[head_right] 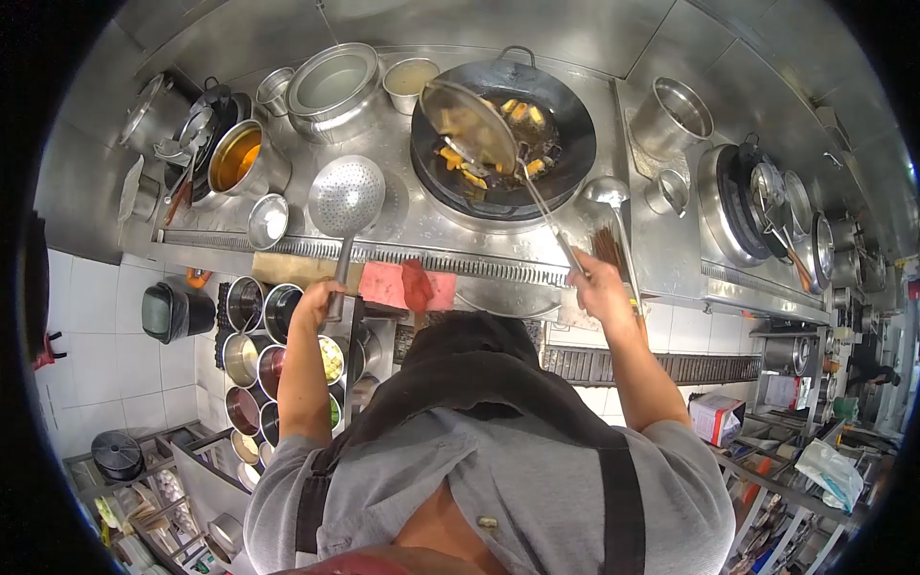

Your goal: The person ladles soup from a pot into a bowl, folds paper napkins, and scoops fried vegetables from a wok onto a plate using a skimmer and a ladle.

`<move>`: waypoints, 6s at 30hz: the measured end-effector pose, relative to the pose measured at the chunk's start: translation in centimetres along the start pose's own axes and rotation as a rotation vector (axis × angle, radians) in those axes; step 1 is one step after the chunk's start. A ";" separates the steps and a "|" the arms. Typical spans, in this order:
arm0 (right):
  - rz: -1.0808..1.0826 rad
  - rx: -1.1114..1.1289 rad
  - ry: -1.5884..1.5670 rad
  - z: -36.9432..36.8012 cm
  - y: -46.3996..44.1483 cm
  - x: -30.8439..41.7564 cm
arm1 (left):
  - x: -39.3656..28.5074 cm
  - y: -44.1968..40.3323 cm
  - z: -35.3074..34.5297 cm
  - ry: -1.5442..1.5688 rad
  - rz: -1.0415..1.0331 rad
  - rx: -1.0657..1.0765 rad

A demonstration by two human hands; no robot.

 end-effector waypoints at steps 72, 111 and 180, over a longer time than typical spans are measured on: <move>0.311 0.222 0.075 -7.4 -3.4 0.5 | -5.4 11.5 -8.3 0.341 -0.192 0.001; -0.130 0.307 -0.718 -3.8 -4.7 -3.8 | -5.2 12.6 -9.4 0.384 -0.219 0.000; -0.139 -0.032 -0.693 -4.5 -12.1 -4.5 | 1.8 -0.6 -0.2 0.312 -0.166 0.048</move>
Point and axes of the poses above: each hand's wrist, its own y-axis away from the middle knuckle, its own z-axis out of the back of the hand, x = y × z, the point moved 5 cm from there along -y, towards the middle knuckle
